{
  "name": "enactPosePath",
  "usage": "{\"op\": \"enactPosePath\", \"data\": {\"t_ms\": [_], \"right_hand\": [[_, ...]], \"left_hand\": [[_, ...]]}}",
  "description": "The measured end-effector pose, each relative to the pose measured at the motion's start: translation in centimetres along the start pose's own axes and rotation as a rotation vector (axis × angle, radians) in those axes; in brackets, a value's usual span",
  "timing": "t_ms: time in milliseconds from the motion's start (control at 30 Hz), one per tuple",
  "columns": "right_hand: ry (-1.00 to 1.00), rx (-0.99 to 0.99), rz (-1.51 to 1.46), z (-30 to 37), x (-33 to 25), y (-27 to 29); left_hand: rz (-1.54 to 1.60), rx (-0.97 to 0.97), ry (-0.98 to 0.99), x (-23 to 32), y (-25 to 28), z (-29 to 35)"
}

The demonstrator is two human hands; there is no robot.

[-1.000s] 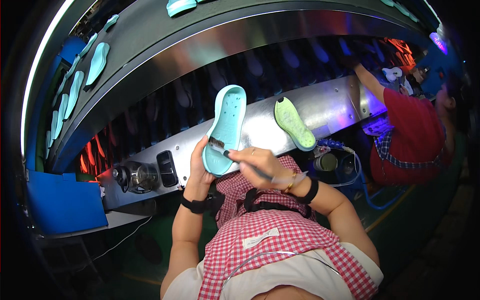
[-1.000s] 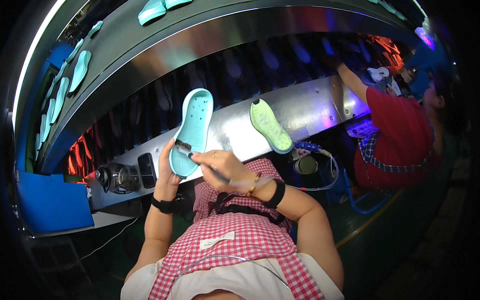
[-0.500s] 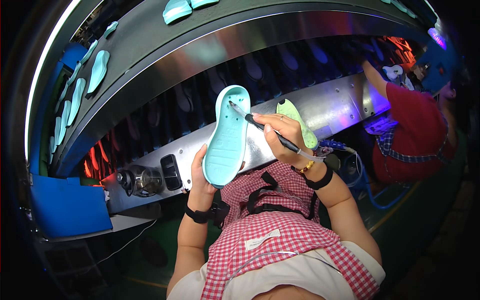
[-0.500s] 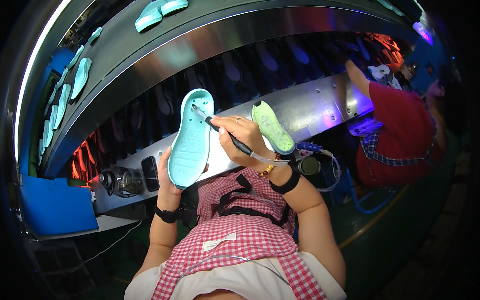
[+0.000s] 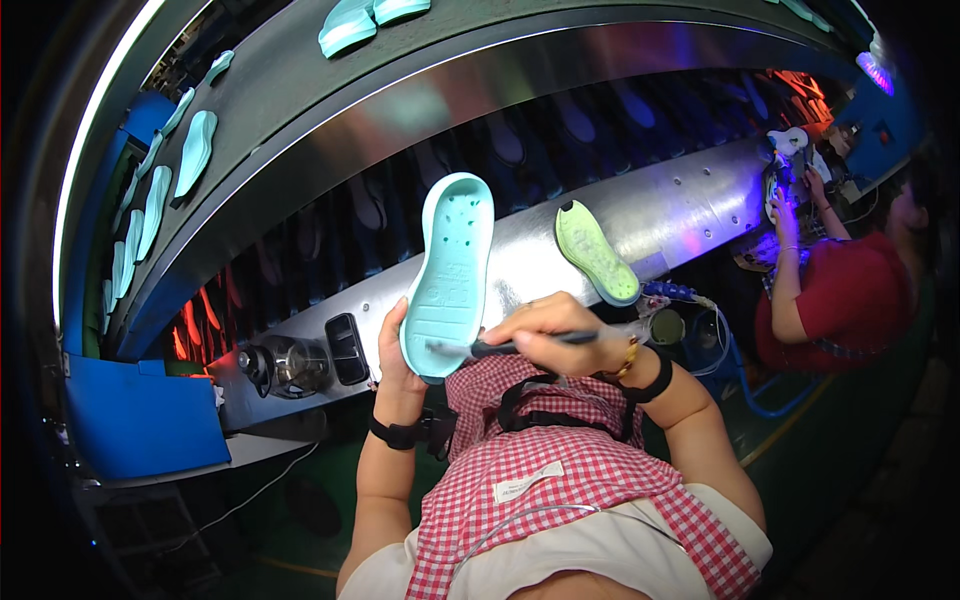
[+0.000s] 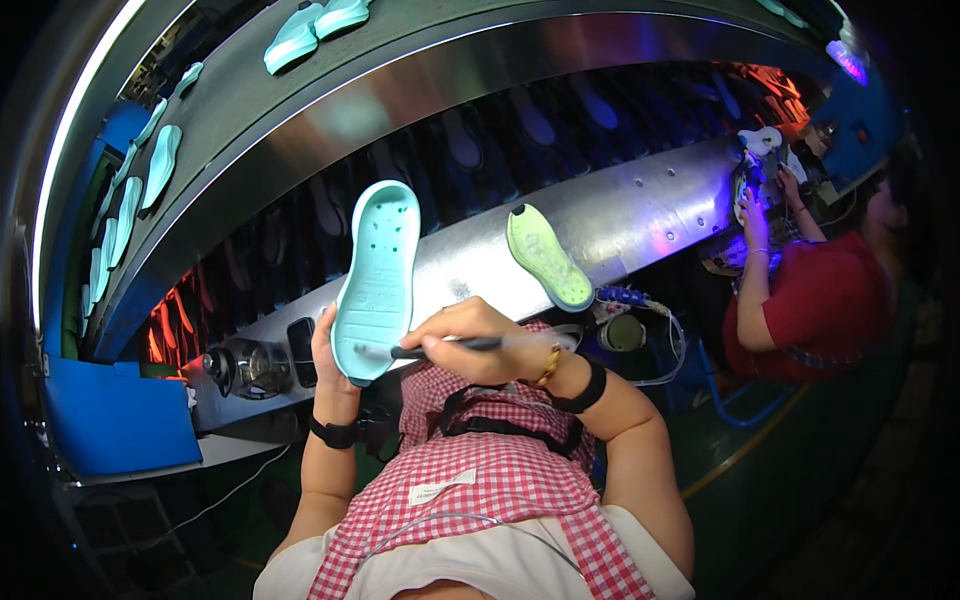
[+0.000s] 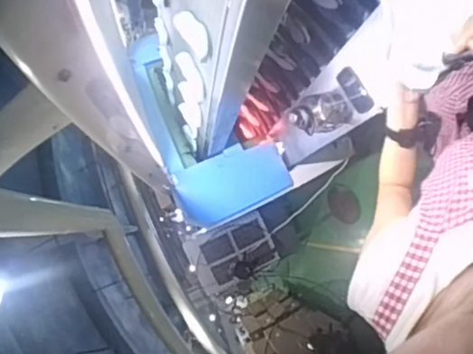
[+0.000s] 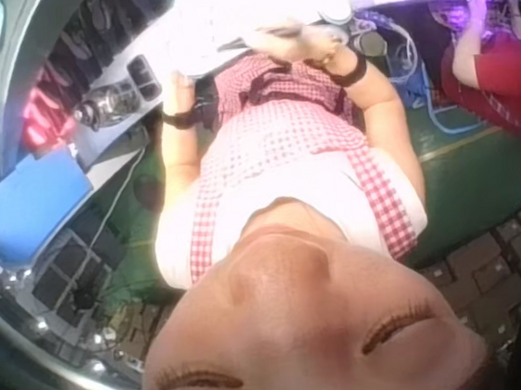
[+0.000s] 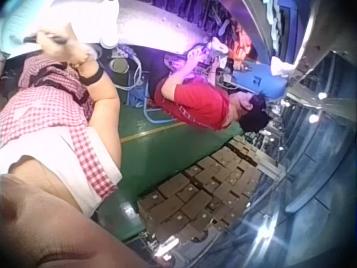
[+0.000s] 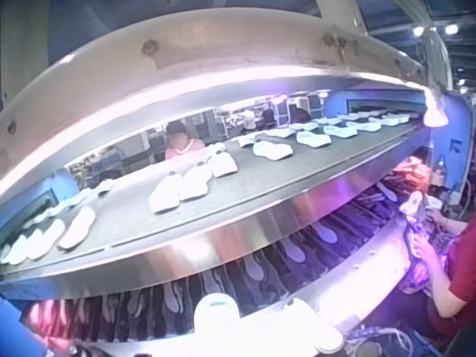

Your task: Apply adhesive to the surface of shoe soles using a handheld brush on a production line.

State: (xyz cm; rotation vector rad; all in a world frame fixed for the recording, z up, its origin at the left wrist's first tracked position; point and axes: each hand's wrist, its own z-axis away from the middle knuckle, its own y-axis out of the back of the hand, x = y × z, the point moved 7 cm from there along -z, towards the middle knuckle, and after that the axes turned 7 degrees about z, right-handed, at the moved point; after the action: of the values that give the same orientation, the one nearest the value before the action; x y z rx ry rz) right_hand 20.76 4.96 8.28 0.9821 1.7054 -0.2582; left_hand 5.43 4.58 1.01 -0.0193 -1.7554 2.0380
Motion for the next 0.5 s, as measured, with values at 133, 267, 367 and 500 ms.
{"op": "enactPosePath", "data": {"t_ms": [133,267,367,500], "right_hand": [[-0.057,0.501,-0.703,2.9,1.6,5.4],[-0.103,0.755,-0.884,6.6,4.5,8.7],[-0.168,0.799,-0.988,7.3,5.8,9.1],[-0.157,0.784,-1.104,7.5,5.7,9.9]], "left_hand": [[-0.373,0.073,-0.211,3.6,-1.3,0.6],[-0.432,-0.098,-0.34,7.1,-10.7,-0.2],[-0.446,-0.324,-0.394,13.3,-16.1,-3.5],[0.225,-0.167,-0.583,21.3,-16.2,-9.5]]}}
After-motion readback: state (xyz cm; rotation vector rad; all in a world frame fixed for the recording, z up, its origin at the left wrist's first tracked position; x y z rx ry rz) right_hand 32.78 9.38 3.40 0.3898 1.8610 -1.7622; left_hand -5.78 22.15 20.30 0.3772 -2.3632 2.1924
